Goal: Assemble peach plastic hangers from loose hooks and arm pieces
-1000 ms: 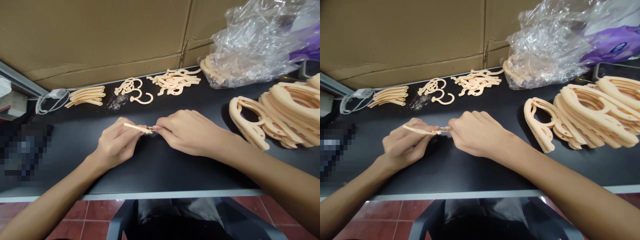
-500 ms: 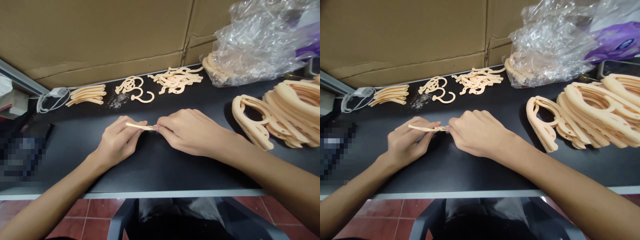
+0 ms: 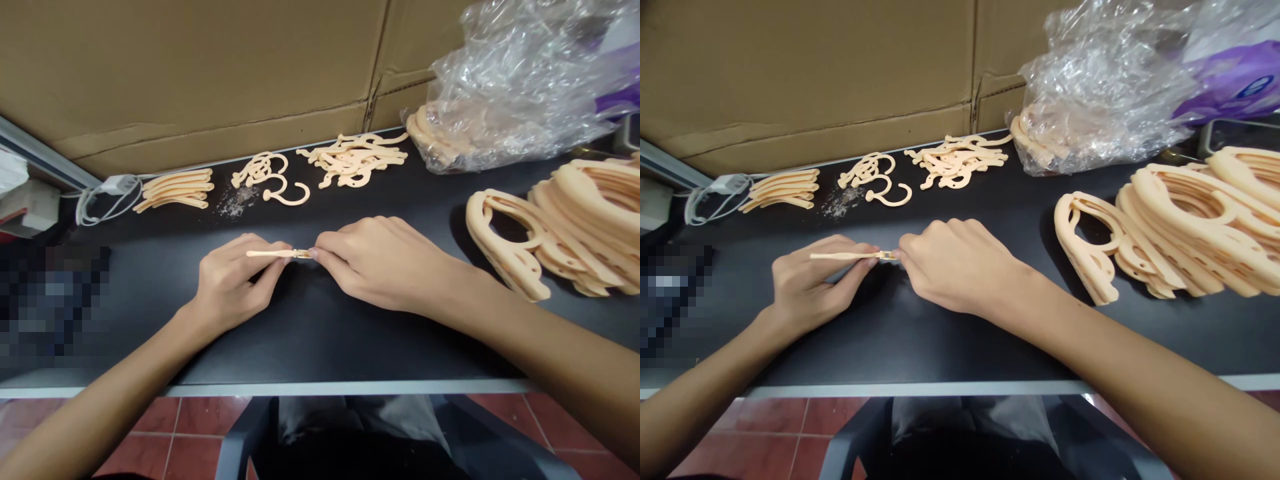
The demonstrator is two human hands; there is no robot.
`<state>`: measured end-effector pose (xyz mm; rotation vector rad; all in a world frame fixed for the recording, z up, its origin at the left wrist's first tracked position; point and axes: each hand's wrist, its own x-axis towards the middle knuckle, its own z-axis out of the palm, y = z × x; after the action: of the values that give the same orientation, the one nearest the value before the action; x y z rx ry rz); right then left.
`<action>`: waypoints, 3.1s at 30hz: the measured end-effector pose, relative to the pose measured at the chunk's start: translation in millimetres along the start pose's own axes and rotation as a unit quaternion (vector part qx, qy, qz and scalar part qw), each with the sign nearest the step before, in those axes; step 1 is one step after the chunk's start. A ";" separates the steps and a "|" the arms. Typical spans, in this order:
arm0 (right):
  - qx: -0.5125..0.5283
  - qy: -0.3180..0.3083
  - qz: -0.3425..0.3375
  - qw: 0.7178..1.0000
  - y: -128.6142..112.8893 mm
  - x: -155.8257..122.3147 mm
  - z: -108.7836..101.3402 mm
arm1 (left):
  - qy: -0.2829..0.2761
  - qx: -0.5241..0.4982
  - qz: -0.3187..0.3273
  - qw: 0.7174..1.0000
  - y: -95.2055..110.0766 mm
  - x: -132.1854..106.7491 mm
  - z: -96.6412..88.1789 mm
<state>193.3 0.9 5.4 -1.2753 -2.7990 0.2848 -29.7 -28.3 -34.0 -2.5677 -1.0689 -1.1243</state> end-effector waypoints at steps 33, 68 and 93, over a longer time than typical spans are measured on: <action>-0.040 0.013 -0.031 0.999 -2.5 -5.1 -0.3 | -0.067 -0.130 0.048 0.988 -10.0 -3.4 -3.8; -0.053 0.000 -0.054 0.997 -2.0 -3.0 1.0 | -0.044 0.003 0.032 0.998 5.4 -3.0 2.0; 0.005 0.098 -0.140 0.985 2.0 0.2 19.1 | -0.046 -0.245 -0.102 0.963 6.1 7.9 -6.4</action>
<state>192.4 -0.4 -13.7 -0.8382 -2.7529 0.1483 -25.7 -30.9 -23.1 -2.9567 -1.2299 -1.4973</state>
